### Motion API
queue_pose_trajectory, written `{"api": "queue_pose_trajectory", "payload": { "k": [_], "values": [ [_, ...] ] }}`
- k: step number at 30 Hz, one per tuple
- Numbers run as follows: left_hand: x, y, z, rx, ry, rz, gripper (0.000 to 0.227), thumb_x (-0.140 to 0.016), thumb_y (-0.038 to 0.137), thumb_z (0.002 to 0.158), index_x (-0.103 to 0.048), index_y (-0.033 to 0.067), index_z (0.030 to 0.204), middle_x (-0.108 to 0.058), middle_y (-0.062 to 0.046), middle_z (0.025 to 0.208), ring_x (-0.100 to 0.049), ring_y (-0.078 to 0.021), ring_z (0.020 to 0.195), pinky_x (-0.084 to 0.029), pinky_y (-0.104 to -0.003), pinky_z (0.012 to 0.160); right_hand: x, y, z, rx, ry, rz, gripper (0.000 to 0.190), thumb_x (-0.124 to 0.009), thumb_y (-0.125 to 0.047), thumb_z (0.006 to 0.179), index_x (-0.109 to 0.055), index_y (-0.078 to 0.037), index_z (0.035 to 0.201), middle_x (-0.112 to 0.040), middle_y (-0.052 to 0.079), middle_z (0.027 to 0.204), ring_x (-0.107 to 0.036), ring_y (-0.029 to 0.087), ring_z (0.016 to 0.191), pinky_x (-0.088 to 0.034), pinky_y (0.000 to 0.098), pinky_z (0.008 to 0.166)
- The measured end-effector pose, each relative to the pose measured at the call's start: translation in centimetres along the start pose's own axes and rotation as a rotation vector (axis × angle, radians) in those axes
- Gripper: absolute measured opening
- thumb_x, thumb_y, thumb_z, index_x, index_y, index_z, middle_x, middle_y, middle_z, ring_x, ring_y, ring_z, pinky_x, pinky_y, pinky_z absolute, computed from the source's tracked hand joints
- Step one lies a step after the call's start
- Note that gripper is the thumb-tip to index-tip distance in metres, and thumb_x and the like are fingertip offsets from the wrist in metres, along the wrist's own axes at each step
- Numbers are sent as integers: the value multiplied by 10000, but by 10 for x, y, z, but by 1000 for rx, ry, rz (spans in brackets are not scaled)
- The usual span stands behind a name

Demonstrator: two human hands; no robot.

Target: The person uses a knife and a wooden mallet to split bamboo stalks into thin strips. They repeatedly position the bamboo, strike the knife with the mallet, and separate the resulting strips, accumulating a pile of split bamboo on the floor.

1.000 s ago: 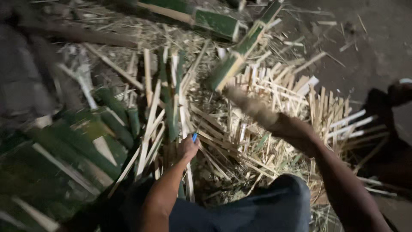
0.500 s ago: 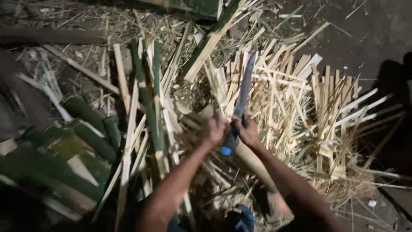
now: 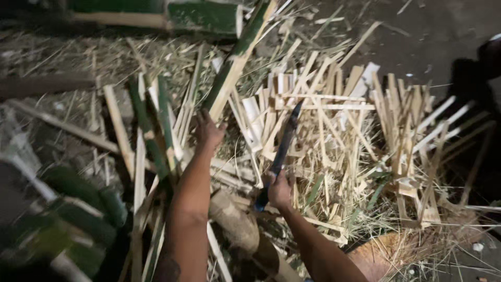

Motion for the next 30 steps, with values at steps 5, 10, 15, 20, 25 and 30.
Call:
{"api": "queue_pose_trajectory", "payload": {
  "k": [5, 10, 15, 20, 25, 30],
  "values": [
    [12, 24, -7, -52, 6, 186, 781, -641, 421, 1011, -355, 12, 1612, -427, -262, 1501, -502, -436, 1341, -482, -577, 1041, 3, -4, 10, -14, -65, 283, 339, -553, -317, 1017, -529, -71, 1249, -678, 252, 1019, -655, 448, 935, -515, 535, 783],
    [34, 45, -127, -312, -616, -269, 441, -701, 300, 1069, -591, -120, 1146, -641, -352, 1103, -672, -493, 912, -563, -600, 807, 27, 10, 18, -461, -336, 907, 262, -535, -307, 1065, -552, -79, 1193, -603, 106, 858, -588, 210, 695, -517, 378, 595],
    [42, 52, -233, -191, -1245, -1294, 875, -518, 598, 991, -302, 81, 1663, -429, -289, 1544, -576, -353, 1329, -503, -534, 1099, 88, 21, 12, -665, -465, 1062, 274, -502, -323, 1054, -622, -126, 1203, -599, 59, 801, -541, 155, 607, -475, 322, 516],
    [-17, 83, -271, 248, -779, -1115, 844, -630, 406, 1001, -97, 145, 1600, -163, -156, 1639, -248, -302, 1496, -255, -567, 1199, 155, 11, 6, -632, -500, 1090, 266, -563, -280, 1023, -644, -85, 1183, -644, 70, 804, -543, 151, 598, -461, 290, 488],
    [75, 51, -263, 123, -565, -1062, 655, -591, 256, 944, -322, 131, 1528, -452, -154, 1462, -516, -297, 1234, -463, -500, 1023, 212, -55, 32, -469, -517, 903, 214, -661, -202, 1011, -550, -33, 1081, -580, 108, 772, -549, 218, 592, -491, 357, 475],
    [140, 51, -310, 0, -383, -718, 626, -529, 103, 886, -452, 162, 1505, -674, -115, 1307, -730, -288, 969, -642, -445, 819, 281, -129, 41, -422, -233, 1248, 264, -590, -72, 934, -491, -146, 1167, -652, 103, 917, -596, 169, 658, -525, 332, 514]
  ]
}}
Point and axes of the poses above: each hand's wrist, its own z-axis towards the middle knuckle, its own x-axis out of the back of the hand, y = z × x, the point moved 4 cm from there along z, towards the middle knuckle
